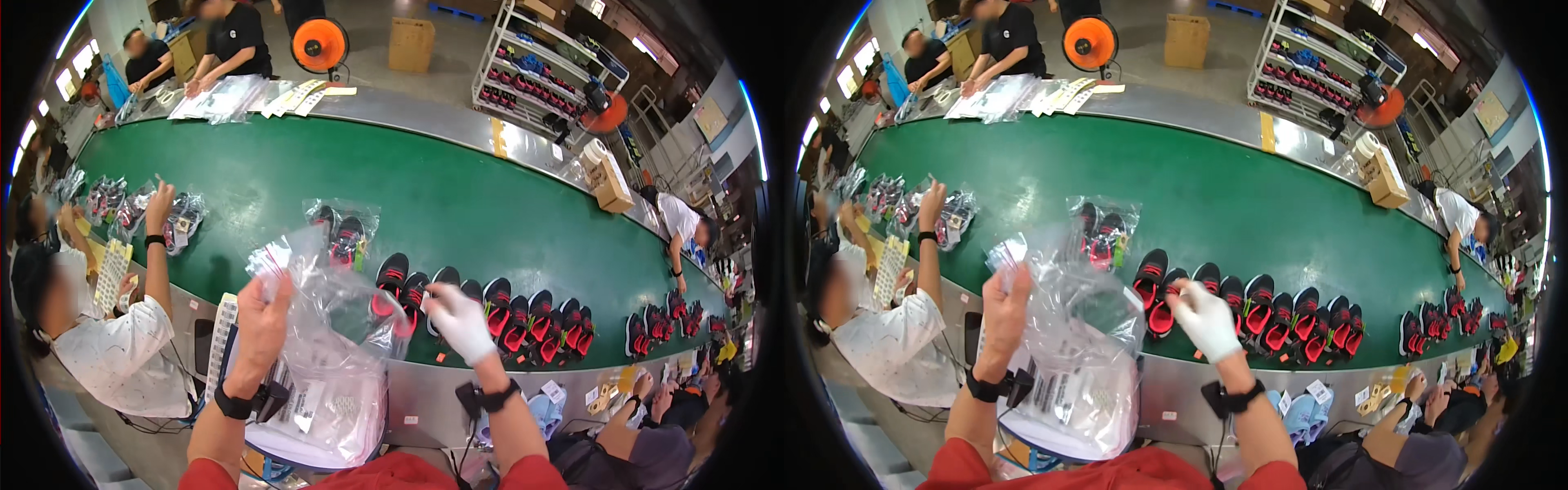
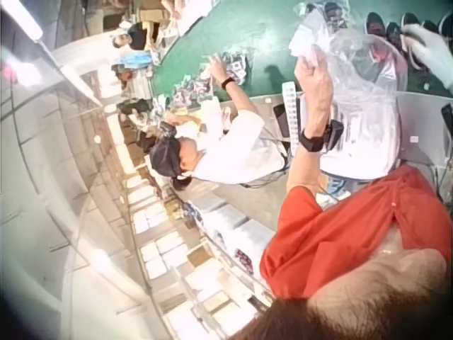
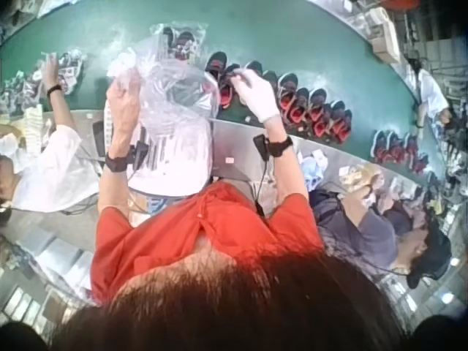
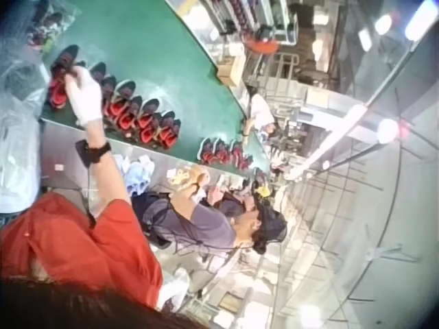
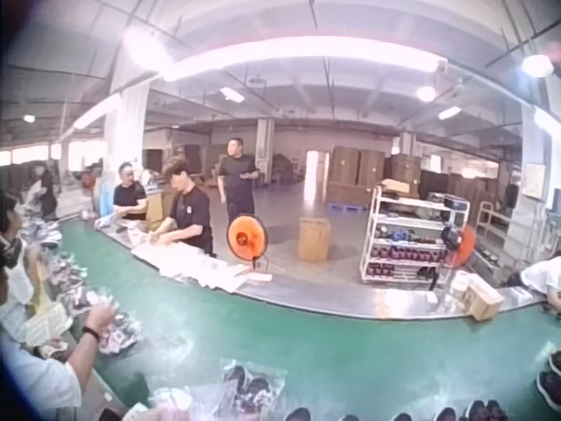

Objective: The person packages black and red sneakers on a factory assembly line. They pick up pairs of shoes from a green conveyor belt, place them into clear plastic bags, and move the packaged shoes to a pink bin.

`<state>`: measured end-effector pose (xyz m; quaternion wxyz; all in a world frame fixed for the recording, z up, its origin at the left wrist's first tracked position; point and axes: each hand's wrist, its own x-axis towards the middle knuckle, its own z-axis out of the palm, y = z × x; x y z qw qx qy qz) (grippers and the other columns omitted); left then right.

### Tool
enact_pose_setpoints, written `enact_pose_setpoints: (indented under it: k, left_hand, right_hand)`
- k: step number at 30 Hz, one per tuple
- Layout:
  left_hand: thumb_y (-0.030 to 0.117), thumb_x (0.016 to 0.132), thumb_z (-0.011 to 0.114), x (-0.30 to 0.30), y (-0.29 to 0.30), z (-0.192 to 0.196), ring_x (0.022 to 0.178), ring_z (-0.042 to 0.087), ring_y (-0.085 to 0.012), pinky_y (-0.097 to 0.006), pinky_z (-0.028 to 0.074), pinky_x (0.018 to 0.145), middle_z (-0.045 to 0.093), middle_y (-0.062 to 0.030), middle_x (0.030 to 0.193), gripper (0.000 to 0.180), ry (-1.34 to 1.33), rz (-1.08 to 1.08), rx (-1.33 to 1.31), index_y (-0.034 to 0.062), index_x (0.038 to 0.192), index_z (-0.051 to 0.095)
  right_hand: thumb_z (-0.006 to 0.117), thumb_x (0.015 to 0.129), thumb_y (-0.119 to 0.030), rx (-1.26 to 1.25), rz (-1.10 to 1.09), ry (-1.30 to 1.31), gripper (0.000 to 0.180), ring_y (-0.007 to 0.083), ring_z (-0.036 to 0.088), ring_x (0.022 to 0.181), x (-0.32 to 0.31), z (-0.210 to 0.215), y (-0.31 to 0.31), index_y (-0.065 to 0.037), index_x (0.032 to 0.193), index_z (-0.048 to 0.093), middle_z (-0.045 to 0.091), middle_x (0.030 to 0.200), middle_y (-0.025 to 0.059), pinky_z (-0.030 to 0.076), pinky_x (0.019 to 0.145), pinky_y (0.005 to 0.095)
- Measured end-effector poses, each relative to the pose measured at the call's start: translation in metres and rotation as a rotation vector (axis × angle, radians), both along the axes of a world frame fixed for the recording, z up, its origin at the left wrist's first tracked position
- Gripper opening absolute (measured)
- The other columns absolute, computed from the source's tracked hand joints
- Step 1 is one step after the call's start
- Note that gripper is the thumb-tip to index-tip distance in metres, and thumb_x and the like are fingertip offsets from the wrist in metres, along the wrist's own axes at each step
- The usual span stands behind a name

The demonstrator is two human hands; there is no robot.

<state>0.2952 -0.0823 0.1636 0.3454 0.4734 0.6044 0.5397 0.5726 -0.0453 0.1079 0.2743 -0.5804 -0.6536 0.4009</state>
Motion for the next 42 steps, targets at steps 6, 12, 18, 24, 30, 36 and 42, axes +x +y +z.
enact_pose_setpoints:
  k: [6,12,18,24,30,36,42]
  left_hand:
    - [0.015,0.091,0.056,0.002,0.003,0.001,0.064,0.041,-0.0018,-0.02,0.033,0.055,0.054,0.0046,0.072,0.017,0.04,-0.037,-0.015,-0.0002,0.085,0.058]
    - [0.021,0.091,0.056,0.01,0.004,-0.019,0.057,0.034,0.0001,-0.019,0.025,0.049,0.045,0.0095,0.066,0.02,-0.021,0.025,-0.034,0.0037,0.081,0.057]
    - [0.024,0.091,0.056,0.04,0.009,-0.017,0.058,0.037,0.0004,-0.017,0.029,0.049,0.05,0.0078,0.071,0.022,-0.134,-0.055,-0.001,0.0016,0.092,0.06]
    - [0.005,0.086,0.051,0.086,0.015,-0.001,0.069,0.046,-0.0063,-0.023,0.04,0.061,0.058,0.0015,0.078,0.017,-0.017,-0.229,-0.004,-0.0014,0.099,0.059]
    - [0.002,0.071,0.051,0.18,-0.025,0.012,0.064,0.061,-0.0307,-0.04,0.048,0.059,0.06,-0.0196,0.068,0.03,0.251,-0.657,-0.181,-0.001,0.1,0.058]
    - [0.004,0.075,0.052,0.209,0.053,0.006,0.071,0.059,-0.0436,-0.047,0.047,0.06,0.059,-0.0273,0.073,0.021,0.363,-0.344,0.099,-0.0037,0.094,0.055]
    - [0.009,0.078,0.052,0.215,0.081,0.014,0.071,0.061,-0.0406,-0.05,0.048,0.061,0.06,-0.0257,0.071,0.014,0.913,-0.453,0.201,-0.0013,0.087,0.053]
  right_hand:
    - [0.048,0.083,-0.041,-0.196,0.332,-0.67,0.04,0.0339,0.065,0.081,-0.06,-0.157,0.009,-0.01,0.107,0.053,0.065,0.085,0.0207,0.05,0.072,0.0445]
    - [0.058,0.076,-0.044,0.119,0.042,-0.676,0.036,0.0344,0.063,0.074,-0.056,-0.145,0.001,-0.011,0.089,0.062,0.065,0.078,0.0195,0.05,0.071,0.0433]
    - [0.046,0.09,-0.014,-0.246,-0.089,0.627,0.02,0.015,0.057,0.047,0.045,0.008,-0.019,0.003,0.093,0.054,0.058,0.063,0.0078,0.047,0.043,0.0262]
    - [0.066,0.077,-0.042,-0.077,-0.155,0.836,0.046,0.0177,0.062,0.085,0.082,0.05,-0.064,-0.001,0.099,0.064,0.064,0.096,0.0114,0.049,0.069,0.0321]
    - [0.061,0.075,-0.047,0.438,0.29,-0.523,0.037,0.0254,0.061,0.066,0.063,0.044,-0.086,-0.01,0.072,0.066,0.059,0.07,0.0099,0.049,0.057,0.0379]
    - [0.062,0.073,-0.027,0.685,0.631,-0.662,0.021,0.0257,0.057,0.071,0.066,0.081,-0.1,-0.008,0.065,0.062,0.058,0.068,0.0104,0.05,0.051,0.0341]
    - [0.06,0.073,-0.031,0.691,0.853,-0.472,0.025,0.0273,0.059,0.064,0.07,0.105,-0.095,-0.008,0.063,0.061,0.058,0.062,0.0113,0.049,0.054,0.0383]
